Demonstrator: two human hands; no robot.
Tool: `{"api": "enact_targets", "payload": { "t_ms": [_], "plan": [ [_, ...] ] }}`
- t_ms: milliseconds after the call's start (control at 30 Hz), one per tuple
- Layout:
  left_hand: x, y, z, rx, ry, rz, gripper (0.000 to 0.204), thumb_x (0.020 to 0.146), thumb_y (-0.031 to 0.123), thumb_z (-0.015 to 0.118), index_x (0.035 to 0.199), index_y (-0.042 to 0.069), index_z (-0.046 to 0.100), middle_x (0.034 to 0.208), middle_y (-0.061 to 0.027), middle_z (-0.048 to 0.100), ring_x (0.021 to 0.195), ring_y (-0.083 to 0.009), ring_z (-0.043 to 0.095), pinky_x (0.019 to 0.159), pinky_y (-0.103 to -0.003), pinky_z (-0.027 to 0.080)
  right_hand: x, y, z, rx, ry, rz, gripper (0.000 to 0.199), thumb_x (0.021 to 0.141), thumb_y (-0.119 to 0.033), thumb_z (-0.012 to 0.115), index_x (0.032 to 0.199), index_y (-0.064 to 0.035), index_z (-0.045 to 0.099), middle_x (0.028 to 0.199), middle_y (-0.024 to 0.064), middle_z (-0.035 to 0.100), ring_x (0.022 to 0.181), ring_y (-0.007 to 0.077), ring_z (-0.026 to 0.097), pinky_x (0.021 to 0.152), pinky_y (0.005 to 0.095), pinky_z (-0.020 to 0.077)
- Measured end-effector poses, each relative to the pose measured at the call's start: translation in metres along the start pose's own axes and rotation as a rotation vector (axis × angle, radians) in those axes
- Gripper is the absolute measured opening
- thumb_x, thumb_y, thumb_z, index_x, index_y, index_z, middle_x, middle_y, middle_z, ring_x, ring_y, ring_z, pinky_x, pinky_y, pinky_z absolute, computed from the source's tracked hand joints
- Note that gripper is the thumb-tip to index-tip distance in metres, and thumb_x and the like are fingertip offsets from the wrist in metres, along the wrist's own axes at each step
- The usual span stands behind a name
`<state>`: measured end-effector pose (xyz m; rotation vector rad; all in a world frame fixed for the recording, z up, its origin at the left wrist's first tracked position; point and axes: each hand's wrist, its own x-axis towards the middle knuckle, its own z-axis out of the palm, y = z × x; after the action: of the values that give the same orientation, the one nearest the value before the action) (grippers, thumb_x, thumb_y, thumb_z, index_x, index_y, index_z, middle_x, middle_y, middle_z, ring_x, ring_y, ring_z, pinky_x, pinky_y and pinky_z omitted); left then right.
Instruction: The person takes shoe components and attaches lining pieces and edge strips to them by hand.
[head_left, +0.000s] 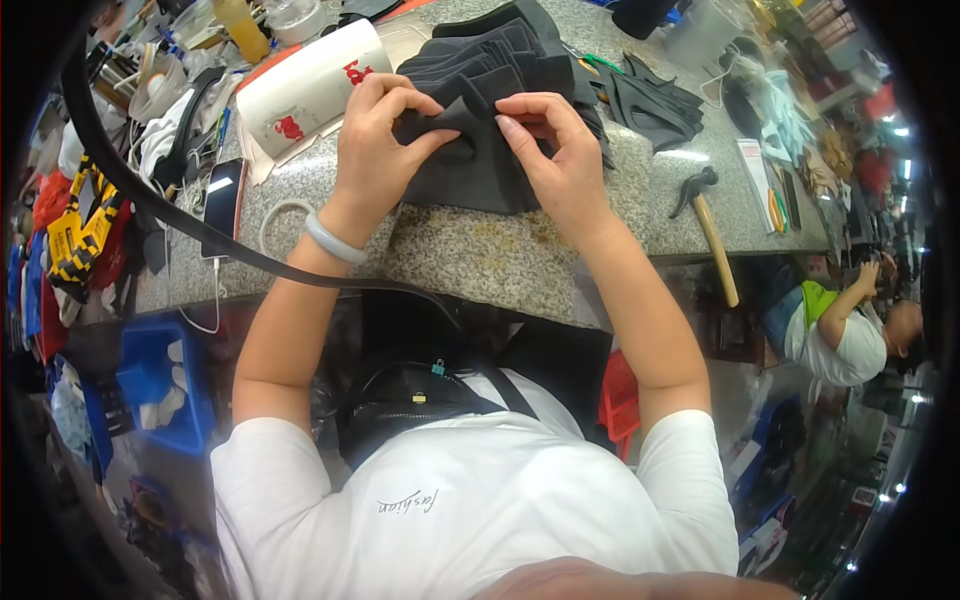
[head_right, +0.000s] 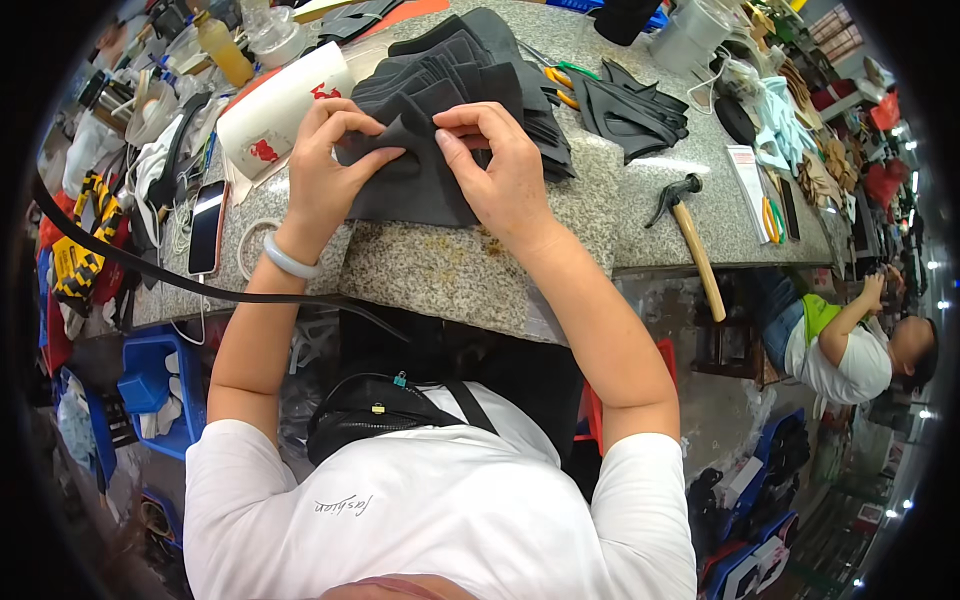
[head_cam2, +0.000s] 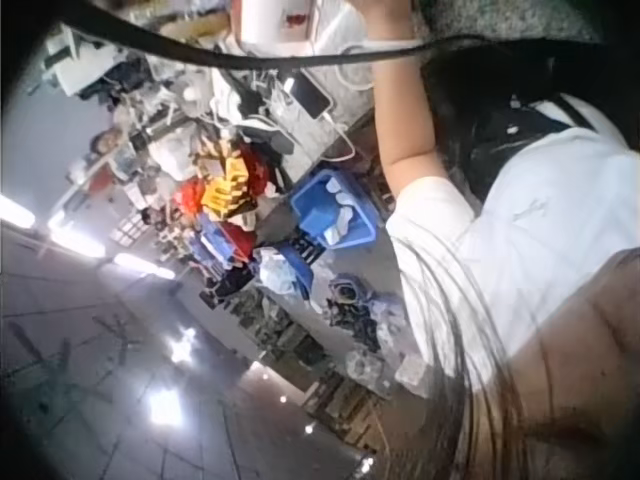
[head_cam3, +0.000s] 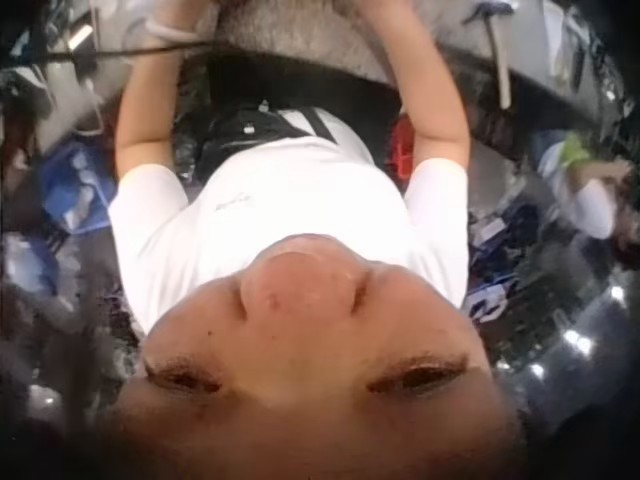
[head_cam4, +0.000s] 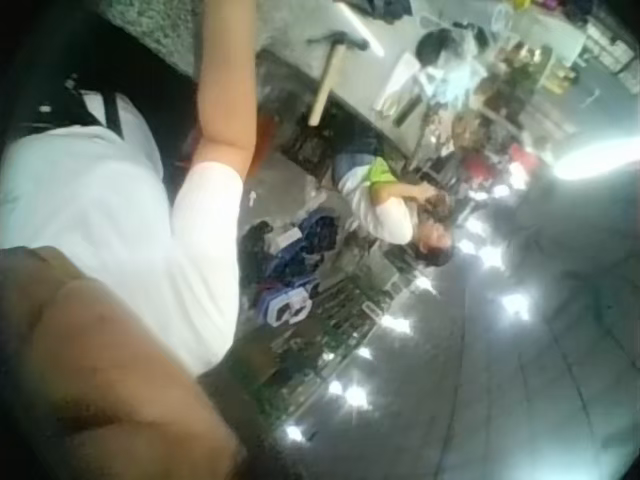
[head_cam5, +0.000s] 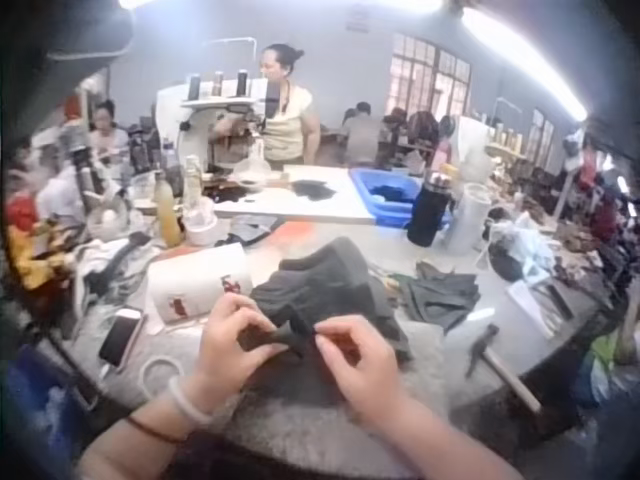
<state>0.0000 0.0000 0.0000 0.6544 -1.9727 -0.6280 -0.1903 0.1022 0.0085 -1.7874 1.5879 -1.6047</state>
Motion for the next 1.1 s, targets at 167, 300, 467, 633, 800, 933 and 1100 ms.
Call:
{"api": "enact_targets", "payload": {
  "t_ms": [167,300,467,633,800,933,1100],
  "plan": [
    [0.001,0.04,-0.017,0.129,-0.079,0.322,0.033,0.069,0.007,0.088,0.094,0.006,0.066,0.09,-0.0037,0.067,0.087,-0.0227,0.066,0.075,-0.034,0.054,-0.009,-0.036,-0.006,0.093,0.01,-0.096,0.029,0.091,-0.012,0.076,0.116,-0.0011,0.067,0.107,0.0093,0.071,0.09,0.0162,0.07,0.078,0.0281,0.0561],
    [0.007,0.088,-0.027,-0.585,-0.503,-0.16,0.031,0.078,0.0,0.086,0.102,0.0,0.066,0.099,-0.0048,0.071,0.09,-0.0098,0.068,0.08,-0.023,0.055,-0.033,-0.079,-0.049,0.455,-0.077,0.34,0.029,0.093,-0.008,0.074,0.118,0.0018,0.066,0.098,0.0065,0.073,0.077,0.0092,0.068,0.065,0.0205,0.0535],
    [0.009,0.116,0.02,-0.59,-0.883,-0.281,0.024,0.087,0.005,0.079,0.107,-0.005,0.07,0.086,-0.0027,0.071,0.081,-0.0043,0.064,0.071,-0.019,0.051,-0.085,-0.073,-0.106,0.496,-0.126,0.615,0.029,0.094,-0.006,0.071,0.12,0.004,0.064,0.097,0.0085,0.072,0.08,0.0084,0.07,0.061,0.0219,0.0573],
    [-0.019,0.111,0.094,-0.438,-1.062,-0.272,0.02,0.086,0.007,0.08,0.103,0.0,0.075,0.081,-0.0041,0.071,0.071,-0.0053,0.061,0.062,-0.023,0.048,-0.151,-0.044,-0.127,0.385,0.024,0.773,0.026,0.093,-0.007,0.072,0.117,0.0017,0.066,0.095,0.0054,0.072,0.076,0.007,0.067,0.062,0.0219,0.0558],
    [-0.037,0.106,0.126,-0.296,-0.94,0.168,0.016,0.081,0.009,0.082,0.096,0.007,0.079,0.081,-0.0053,0.069,0.067,-0.0166,0.062,0.06,-0.031,0.049,-0.181,-0.03,-0.131,-0.211,0.075,0.408,0.019,0.083,-0.008,0.081,0.101,-0.0043,0.076,0.087,0.0032,0.066,0.071,0.009,0.064,0.061,0.0249,0.0522],
    [-0.039,0.104,0.13,-0.299,-0.83,0.442,0.019,0.078,0.01,0.081,0.096,0.009,0.08,0.081,-0.0043,0.065,0.072,-0.0215,0.06,0.06,-0.034,0.049,-0.185,-0.016,-0.139,-0.326,0.075,0.195,0.02,0.077,-0.008,0.085,0.096,-0.0057,0.078,0.083,0.0044,0.062,0.069,0.0144,0.062,0.058,0.0273,0.0499],
    [-0.029,0.102,0.13,-0.258,-0.832,0.745,0.033,0.069,0.007,0.076,0.102,0.006,0.077,0.081,-0.0032,0.061,0.074,-0.0212,0.06,0.061,-0.034,0.051,-0.192,-0.008,-0.143,-0.347,0.073,0.074,0.023,0.075,-0.01,0.086,0.096,-0.0069,0.078,0.083,0.0043,0.062,0.069,0.0164,0.061,0.058,0.0288,0.0487]
  ]
}}
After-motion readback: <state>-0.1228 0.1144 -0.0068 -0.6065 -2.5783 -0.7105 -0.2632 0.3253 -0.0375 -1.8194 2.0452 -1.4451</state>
